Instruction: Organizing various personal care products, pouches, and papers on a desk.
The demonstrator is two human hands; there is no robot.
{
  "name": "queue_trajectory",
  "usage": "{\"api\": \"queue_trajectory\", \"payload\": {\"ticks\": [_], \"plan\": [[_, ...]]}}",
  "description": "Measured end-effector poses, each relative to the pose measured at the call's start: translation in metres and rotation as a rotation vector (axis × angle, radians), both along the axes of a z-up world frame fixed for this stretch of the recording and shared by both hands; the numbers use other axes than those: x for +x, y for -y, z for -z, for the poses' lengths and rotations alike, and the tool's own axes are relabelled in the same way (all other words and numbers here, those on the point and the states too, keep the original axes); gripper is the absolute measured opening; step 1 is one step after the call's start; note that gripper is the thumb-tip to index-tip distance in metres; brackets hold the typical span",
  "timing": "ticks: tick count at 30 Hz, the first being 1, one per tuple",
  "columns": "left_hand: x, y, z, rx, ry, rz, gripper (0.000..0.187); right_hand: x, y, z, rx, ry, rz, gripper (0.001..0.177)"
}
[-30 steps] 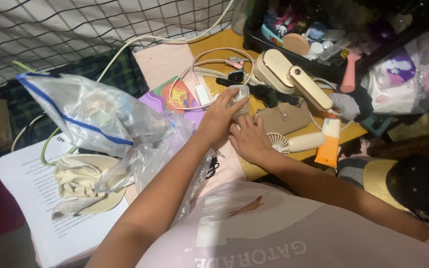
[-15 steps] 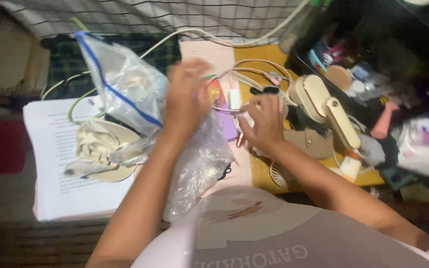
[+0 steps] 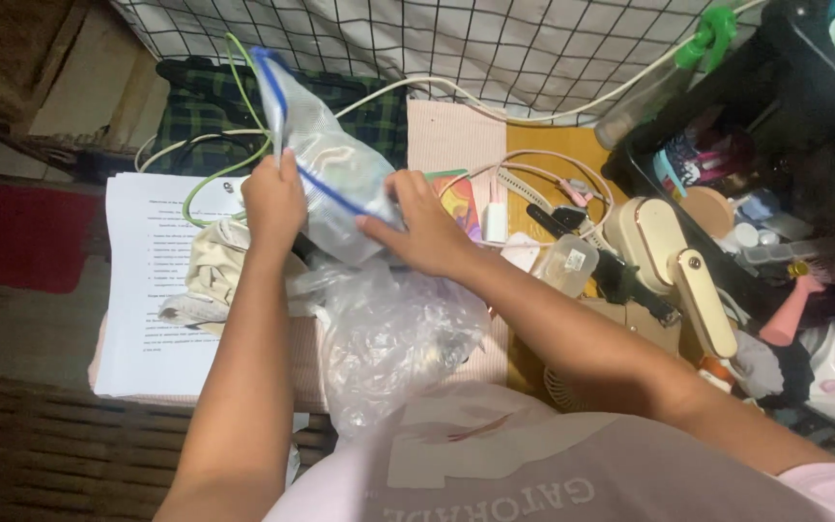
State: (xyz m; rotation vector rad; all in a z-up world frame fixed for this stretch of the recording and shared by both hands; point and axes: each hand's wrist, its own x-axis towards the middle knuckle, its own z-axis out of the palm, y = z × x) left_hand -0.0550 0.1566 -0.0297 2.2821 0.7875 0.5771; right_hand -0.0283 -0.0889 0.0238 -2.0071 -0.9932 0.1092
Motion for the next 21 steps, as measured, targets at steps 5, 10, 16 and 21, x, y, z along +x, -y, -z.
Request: {"api": "queue_trajectory", "payload": {"ticks": [5, 10, 16, 21], "plan": [[0.032, 0.028, -0.014, -0.106, 0.248, 0.03, 0.044, 0.009, 0.018, -0.011, 0.096, -0.088, 0.222, 0.068], [0.069, 0.071, -0.015, -0.302, 0.343, 0.061, 0.042, 0.026, 0.057, -0.013, 0.094, -0.183, 0.419, 0.031], [0.126, 0.163, -0.032, -0.412, 0.489, 0.282, 0.039, 0.064, 0.116, -0.012, 0.548, -0.071, 0.619, 0.025], [0.128, 0.223, -0.057, -0.782, 0.389, 0.611, 0.03, 0.082, 0.175, -0.023, 1.028, -0.041, 0.839, 0.022]]}}
